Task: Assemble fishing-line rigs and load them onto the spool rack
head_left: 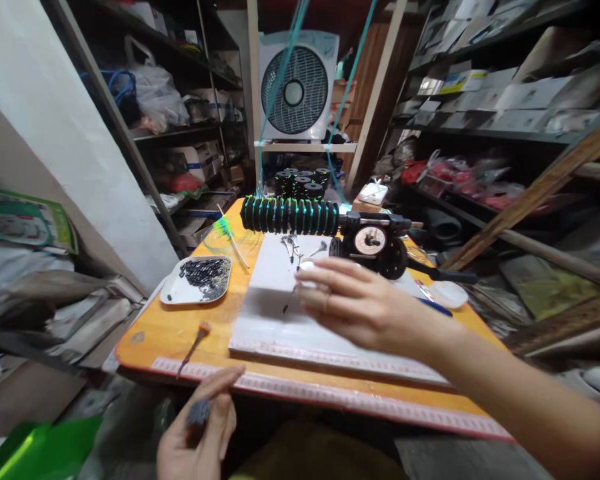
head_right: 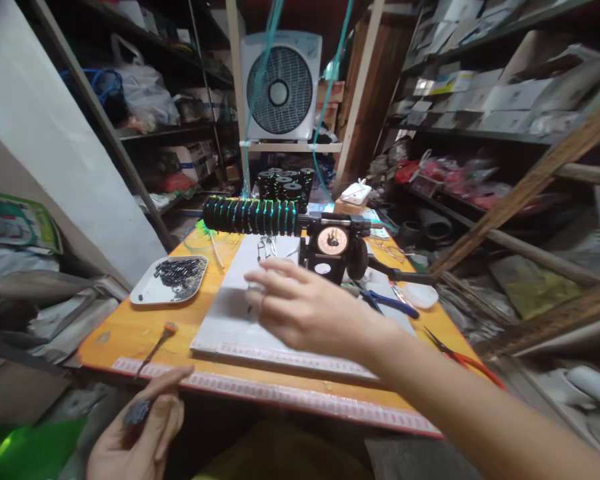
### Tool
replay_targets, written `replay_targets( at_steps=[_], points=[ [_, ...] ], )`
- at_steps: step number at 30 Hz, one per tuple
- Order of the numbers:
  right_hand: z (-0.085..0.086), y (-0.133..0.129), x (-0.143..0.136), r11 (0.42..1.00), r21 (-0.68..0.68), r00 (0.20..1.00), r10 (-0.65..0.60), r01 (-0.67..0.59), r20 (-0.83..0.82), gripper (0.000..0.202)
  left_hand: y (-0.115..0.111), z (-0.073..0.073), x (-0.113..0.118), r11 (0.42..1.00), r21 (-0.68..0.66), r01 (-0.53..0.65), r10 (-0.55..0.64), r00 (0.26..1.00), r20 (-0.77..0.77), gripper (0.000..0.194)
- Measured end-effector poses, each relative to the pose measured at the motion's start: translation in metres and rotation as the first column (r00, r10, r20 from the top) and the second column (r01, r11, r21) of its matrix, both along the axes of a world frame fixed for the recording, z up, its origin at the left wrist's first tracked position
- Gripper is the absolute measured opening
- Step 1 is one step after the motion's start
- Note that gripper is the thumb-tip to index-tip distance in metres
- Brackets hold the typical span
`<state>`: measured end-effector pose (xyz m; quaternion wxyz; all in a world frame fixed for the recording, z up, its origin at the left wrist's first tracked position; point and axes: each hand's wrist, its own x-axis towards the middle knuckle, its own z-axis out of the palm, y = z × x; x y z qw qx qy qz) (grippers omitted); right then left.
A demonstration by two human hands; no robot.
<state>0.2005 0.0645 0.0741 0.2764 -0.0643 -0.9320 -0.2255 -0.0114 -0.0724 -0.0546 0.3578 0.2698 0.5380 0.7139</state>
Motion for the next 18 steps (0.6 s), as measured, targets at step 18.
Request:
replay_targets(
  at_steps=[18],
  points=[
    [-0.069,-0.040,-0.032,0.843,-0.529,0.987,0.014,-0.097,-0.159,0.018,0.059,0.025,-0.099,0.969,-0.232,-0.086,-0.189,0.345,-0.919,0.020]
  ],
)
